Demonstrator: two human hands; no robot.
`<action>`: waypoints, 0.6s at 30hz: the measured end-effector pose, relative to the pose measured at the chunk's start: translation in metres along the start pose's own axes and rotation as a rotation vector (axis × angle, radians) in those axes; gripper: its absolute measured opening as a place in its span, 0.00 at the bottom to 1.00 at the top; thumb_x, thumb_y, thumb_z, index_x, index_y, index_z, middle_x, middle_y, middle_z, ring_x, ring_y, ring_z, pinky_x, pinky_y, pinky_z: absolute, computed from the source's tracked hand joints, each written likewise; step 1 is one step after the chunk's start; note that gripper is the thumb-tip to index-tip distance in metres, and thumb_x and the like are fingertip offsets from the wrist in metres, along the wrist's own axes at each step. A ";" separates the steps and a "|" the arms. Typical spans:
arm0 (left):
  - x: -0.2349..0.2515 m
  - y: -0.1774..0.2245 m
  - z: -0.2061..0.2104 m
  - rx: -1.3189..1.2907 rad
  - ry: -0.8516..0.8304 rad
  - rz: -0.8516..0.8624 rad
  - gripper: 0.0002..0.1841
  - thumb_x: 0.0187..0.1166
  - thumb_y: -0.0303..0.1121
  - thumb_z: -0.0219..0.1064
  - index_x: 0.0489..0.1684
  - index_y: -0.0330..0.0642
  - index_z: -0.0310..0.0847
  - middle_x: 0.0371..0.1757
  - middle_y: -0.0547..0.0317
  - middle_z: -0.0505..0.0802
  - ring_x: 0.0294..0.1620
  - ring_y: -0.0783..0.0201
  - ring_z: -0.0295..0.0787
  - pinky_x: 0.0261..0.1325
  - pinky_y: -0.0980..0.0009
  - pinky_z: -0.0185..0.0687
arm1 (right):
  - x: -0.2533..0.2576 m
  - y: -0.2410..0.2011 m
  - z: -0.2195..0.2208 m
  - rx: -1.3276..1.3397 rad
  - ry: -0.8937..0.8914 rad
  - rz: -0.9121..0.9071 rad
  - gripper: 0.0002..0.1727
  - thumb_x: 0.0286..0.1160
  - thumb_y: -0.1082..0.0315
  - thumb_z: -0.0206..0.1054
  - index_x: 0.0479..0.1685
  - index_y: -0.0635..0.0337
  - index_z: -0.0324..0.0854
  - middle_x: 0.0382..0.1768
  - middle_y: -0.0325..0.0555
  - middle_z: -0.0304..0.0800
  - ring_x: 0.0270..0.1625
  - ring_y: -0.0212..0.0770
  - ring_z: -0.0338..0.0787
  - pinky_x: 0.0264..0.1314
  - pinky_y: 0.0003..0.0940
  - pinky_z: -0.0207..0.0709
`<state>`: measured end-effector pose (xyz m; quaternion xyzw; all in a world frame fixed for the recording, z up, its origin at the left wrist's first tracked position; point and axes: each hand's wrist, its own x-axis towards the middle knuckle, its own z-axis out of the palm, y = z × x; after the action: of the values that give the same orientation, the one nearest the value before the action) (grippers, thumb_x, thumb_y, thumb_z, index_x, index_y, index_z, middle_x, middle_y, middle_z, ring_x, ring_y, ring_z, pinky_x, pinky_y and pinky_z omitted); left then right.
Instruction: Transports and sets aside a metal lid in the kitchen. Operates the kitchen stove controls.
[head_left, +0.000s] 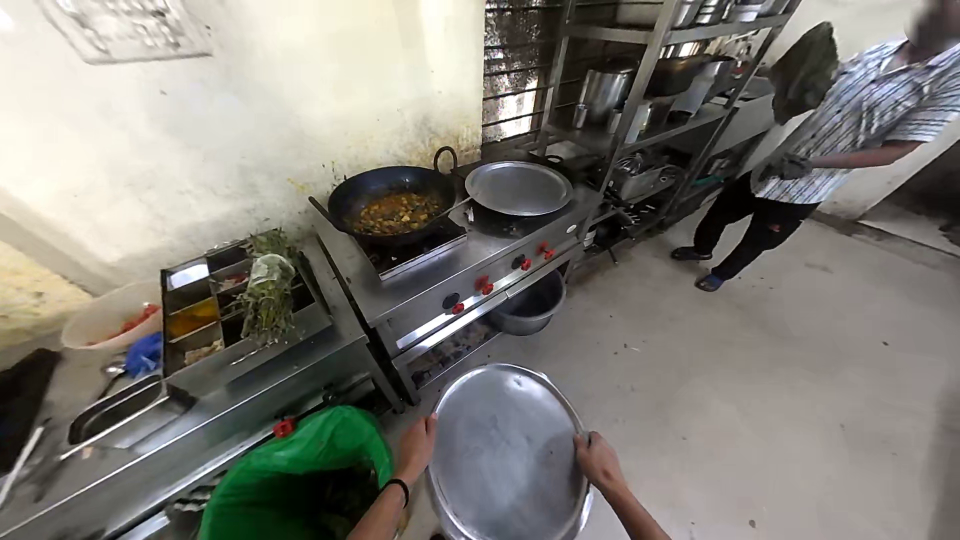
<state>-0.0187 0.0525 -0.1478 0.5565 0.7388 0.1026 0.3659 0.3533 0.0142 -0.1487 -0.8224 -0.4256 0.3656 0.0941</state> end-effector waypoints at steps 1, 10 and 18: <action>0.004 0.000 0.002 0.006 -0.009 -0.012 0.30 0.96 0.50 0.42 0.61 0.32 0.84 0.56 0.37 0.91 0.63 0.44 0.88 0.71 0.47 0.78 | 0.005 -0.001 0.003 -0.012 -0.011 0.004 0.24 0.90 0.52 0.57 0.63 0.67 0.81 0.56 0.64 0.90 0.63 0.60 0.90 0.66 0.59 0.80; 0.018 -0.012 0.011 0.044 -0.003 -0.082 0.31 0.96 0.50 0.41 0.65 0.32 0.83 0.62 0.36 0.90 0.69 0.43 0.86 0.75 0.46 0.75 | 0.024 -0.018 0.013 -0.067 -0.084 0.067 0.27 0.89 0.51 0.56 0.69 0.65 0.79 0.64 0.63 0.87 0.71 0.59 0.86 0.72 0.58 0.77; 0.020 -0.017 0.011 0.048 0.002 -0.044 0.31 0.96 0.49 0.42 0.65 0.28 0.82 0.61 0.32 0.90 0.69 0.37 0.85 0.75 0.42 0.74 | 0.023 -0.024 0.011 -0.014 -0.112 0.063 0.28 0.89 0.51 0.56 0.72 0.66 0.77 0.68 0.63 0.85 0.72 0.58 0.85 0.73 0.57 0.77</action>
<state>-0.0264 0.0616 -0.1735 0.5488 0.7534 0.0772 0.3539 0.3396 0.0449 -0.1571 -0.8142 -0.4069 0.4108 0.0529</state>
